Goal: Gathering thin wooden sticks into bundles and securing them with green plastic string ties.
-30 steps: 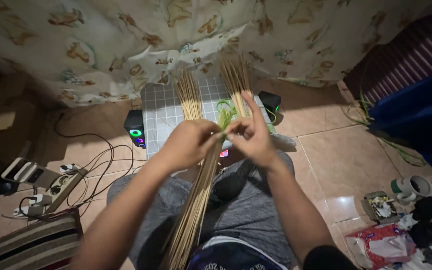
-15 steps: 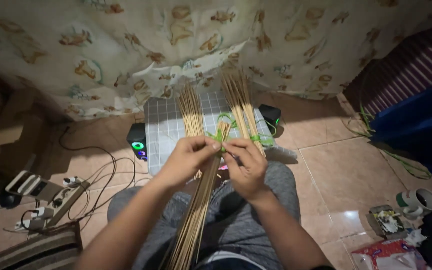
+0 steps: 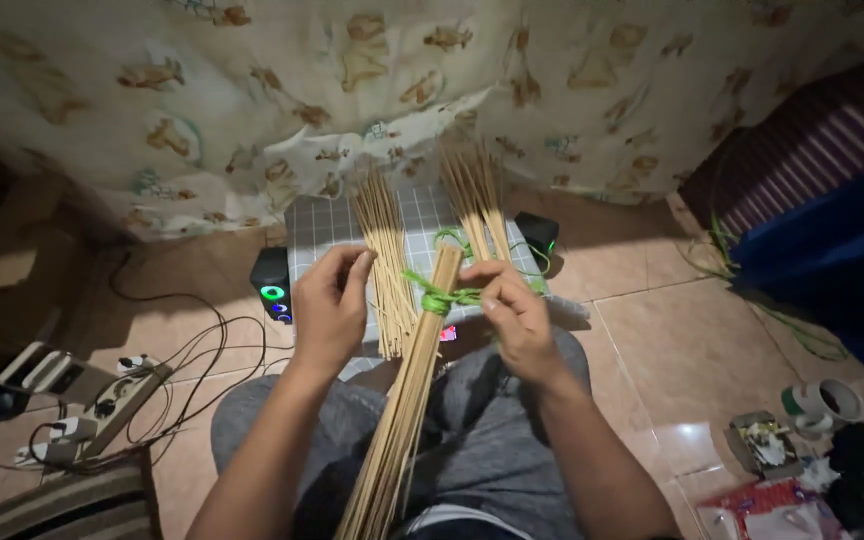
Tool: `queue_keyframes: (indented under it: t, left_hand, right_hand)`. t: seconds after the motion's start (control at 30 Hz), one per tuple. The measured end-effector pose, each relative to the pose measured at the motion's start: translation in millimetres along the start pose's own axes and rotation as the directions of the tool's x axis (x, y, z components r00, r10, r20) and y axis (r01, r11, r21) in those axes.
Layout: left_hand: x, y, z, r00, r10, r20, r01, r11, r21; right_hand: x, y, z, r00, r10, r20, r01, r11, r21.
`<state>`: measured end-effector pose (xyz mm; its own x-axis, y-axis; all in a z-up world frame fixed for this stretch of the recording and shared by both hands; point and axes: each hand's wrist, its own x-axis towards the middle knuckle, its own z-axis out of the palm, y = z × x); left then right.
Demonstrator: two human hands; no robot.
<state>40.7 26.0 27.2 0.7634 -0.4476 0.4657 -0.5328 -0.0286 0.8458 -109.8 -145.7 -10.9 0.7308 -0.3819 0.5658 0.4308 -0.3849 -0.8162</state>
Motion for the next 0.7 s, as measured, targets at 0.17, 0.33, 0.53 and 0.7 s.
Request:
queue_keyframes:
  t: [0.17,0.33,0.53,0.7]
  left_hand:
    - [-14,19,-8,0.950,0.189,0.248,-0.214,0.974,0.079]
    - [-5,24,-14,0.854,0.318,0.412,-0.482,0.782,0.396]
    - [5,-2,-19,0.803,0.358,0.475,-0.567,0.704,0.427]
    - [14,-2,-32,0.715,0.563,0.414,-0.683,0.433,0.589]
  right_hand:
    - [0,-1,6,0.998,0.031,0.050,-0.029,0.998,-0.049]
    - [1,-2,15,0.998,0.021,0.052,-0.018,0.997,-0.073]
    - [2,-2,15,0.998,0.045,0.046,-0.040,0.994,-0.102]
    - [2,-12,6,0.999,-0.030,0.041,0.039,0.966,-0.255]
